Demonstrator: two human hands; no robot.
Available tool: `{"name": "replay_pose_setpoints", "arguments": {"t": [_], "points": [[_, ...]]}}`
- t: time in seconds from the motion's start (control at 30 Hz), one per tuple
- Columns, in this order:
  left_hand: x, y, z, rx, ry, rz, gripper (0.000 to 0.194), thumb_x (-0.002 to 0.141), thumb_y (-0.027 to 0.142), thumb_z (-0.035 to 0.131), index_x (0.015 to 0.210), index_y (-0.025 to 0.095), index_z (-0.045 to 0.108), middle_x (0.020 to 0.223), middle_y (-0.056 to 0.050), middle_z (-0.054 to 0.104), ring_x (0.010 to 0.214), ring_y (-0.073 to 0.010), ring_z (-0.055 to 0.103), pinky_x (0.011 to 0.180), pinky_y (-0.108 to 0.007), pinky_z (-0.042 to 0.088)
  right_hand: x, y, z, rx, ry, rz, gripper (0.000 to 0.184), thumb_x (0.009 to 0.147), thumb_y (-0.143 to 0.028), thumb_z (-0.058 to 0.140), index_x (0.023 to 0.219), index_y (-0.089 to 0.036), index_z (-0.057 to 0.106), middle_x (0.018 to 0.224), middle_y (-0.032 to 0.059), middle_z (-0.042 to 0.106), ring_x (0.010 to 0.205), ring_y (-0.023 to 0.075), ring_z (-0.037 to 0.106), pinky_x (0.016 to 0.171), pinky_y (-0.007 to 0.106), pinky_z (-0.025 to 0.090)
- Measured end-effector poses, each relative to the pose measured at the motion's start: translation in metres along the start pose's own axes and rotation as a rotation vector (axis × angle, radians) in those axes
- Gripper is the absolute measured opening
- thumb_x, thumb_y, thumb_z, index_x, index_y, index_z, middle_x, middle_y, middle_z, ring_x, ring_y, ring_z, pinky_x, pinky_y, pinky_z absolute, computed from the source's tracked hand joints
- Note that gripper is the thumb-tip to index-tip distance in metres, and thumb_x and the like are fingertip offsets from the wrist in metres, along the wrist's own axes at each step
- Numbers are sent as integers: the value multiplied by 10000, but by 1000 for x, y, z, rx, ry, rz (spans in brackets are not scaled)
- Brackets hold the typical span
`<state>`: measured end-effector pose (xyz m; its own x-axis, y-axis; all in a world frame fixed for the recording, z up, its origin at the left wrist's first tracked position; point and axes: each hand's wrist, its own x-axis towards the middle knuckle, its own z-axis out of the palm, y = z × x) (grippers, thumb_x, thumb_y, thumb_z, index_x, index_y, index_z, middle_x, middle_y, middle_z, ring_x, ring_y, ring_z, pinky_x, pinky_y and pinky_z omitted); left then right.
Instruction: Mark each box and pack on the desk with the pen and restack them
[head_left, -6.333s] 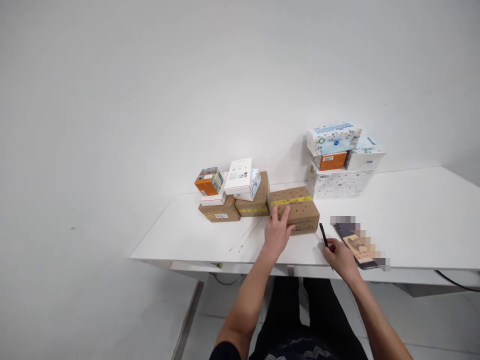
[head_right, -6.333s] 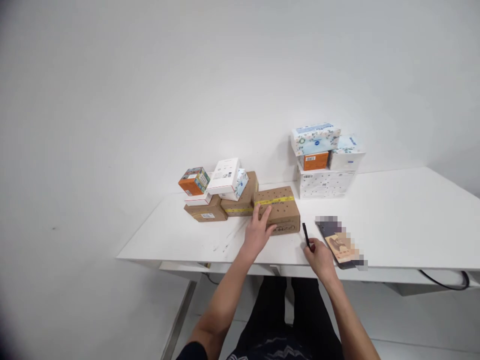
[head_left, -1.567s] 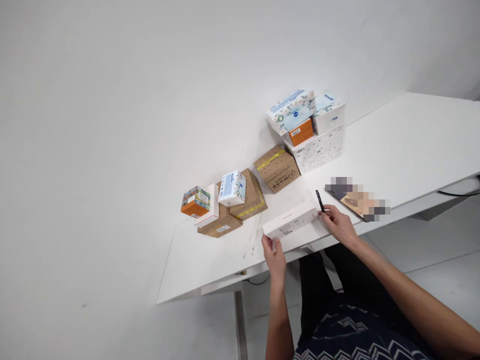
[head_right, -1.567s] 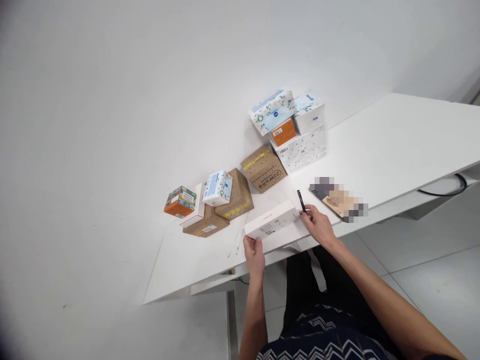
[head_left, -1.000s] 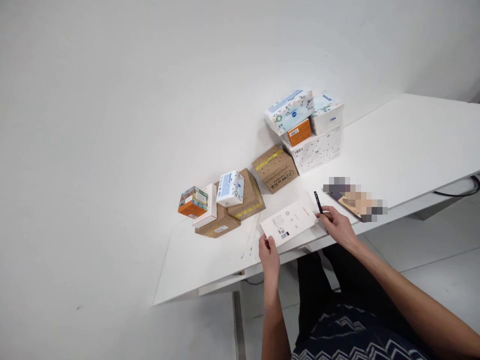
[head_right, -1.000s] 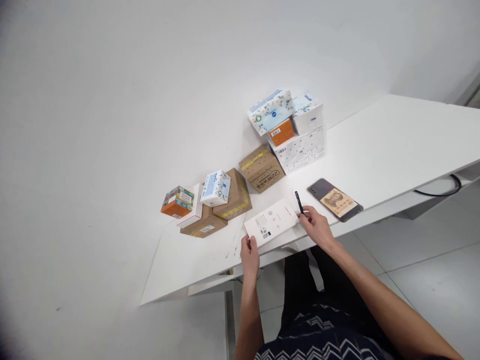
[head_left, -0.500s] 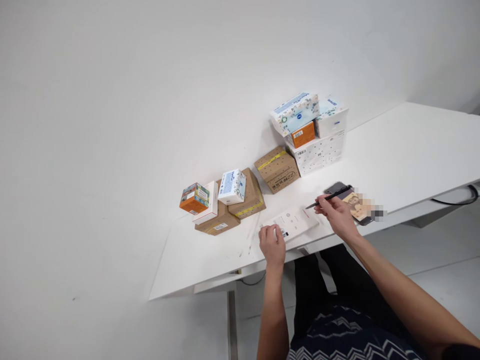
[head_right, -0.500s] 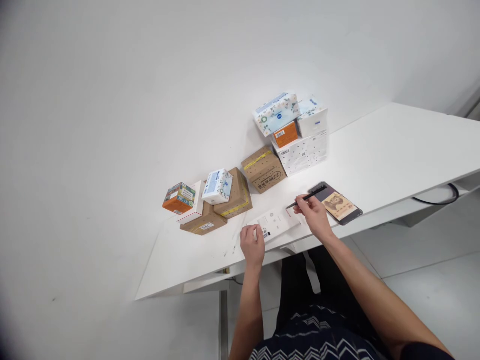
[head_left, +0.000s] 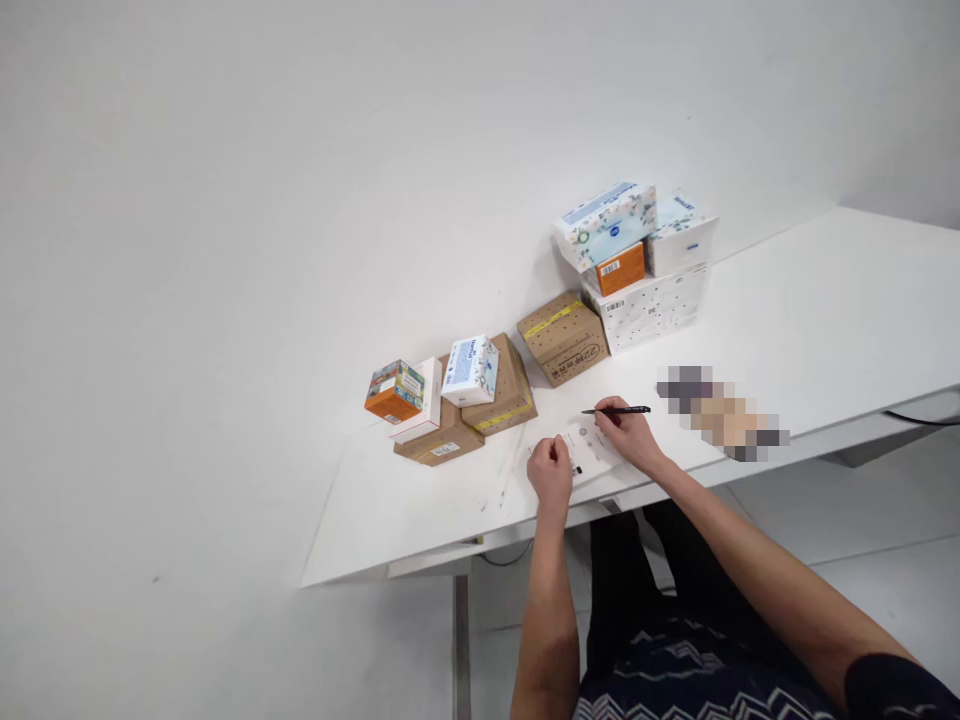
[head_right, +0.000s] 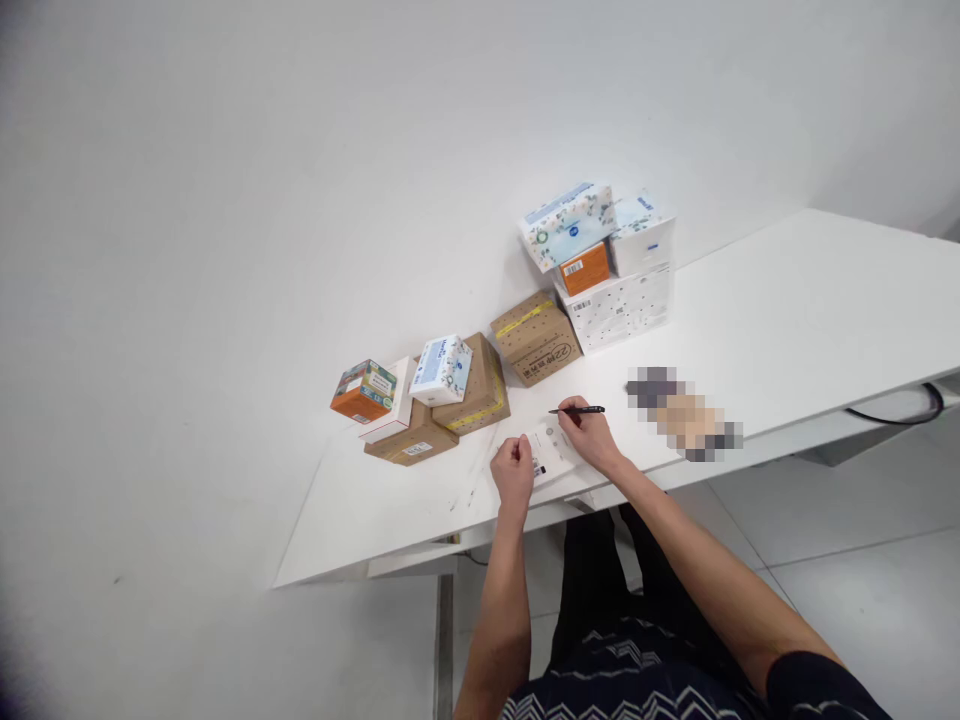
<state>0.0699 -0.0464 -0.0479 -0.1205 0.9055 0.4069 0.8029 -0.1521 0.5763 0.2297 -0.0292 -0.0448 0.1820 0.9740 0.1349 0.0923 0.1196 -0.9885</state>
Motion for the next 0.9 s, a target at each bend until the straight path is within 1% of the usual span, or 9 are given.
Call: {"name": "replay_pose_setpoints", "arguments": {"t": [0.2, 0.47, 0.73, 0.9], "points": [[-1, 2, 2, 36, -50, -2, 341, 866, 289, 478, 538, 195, 457, 522, 38, 465, 506, -99, 398, 556, -241, 269, -1, 2, 0, -155, 16, 37, 215, 844, -424, 446, 814, -218, 500, 614, 10, 629, 564, 183, 618, 583, 281, 458], [-1, 5, -1, 65, -75, -7, 330, 865, 282, 493, 548, 190, 481, 536, 28, 494, 528, -103, 427, 567, -244, 264, 0, -1, 3, -328, -4, 2, 220, 838, -381, 408, 789, -207, 536, 584, 18, 622, 579, 202, 626, 603, 278, 425], [-1, 3, 1, 67, -75, -13, 326, 866, 288, 491, 555, 189, 480, 539, 29, 501, 532, -103, 430, 573, -245, 270, 1, 0, 4, -394, -32, -27, 255, 845, -385, 389, 825, -195, 556, 585, 23, 628, 565, 196, 624, 580, 266, 421], [-1, 3, 1, 71, -74, -10, 325, 868, 292, 488, 559, 192, 488, 542, 28, 508, 536, -105, 437, 575, -245, 276, 2, -1, 4, -407, -38, -38, 246, 845, -374, 386, 827, -195, 553, 608, 34, 640, 596, 205, 637, 599, 271, 427]]}}
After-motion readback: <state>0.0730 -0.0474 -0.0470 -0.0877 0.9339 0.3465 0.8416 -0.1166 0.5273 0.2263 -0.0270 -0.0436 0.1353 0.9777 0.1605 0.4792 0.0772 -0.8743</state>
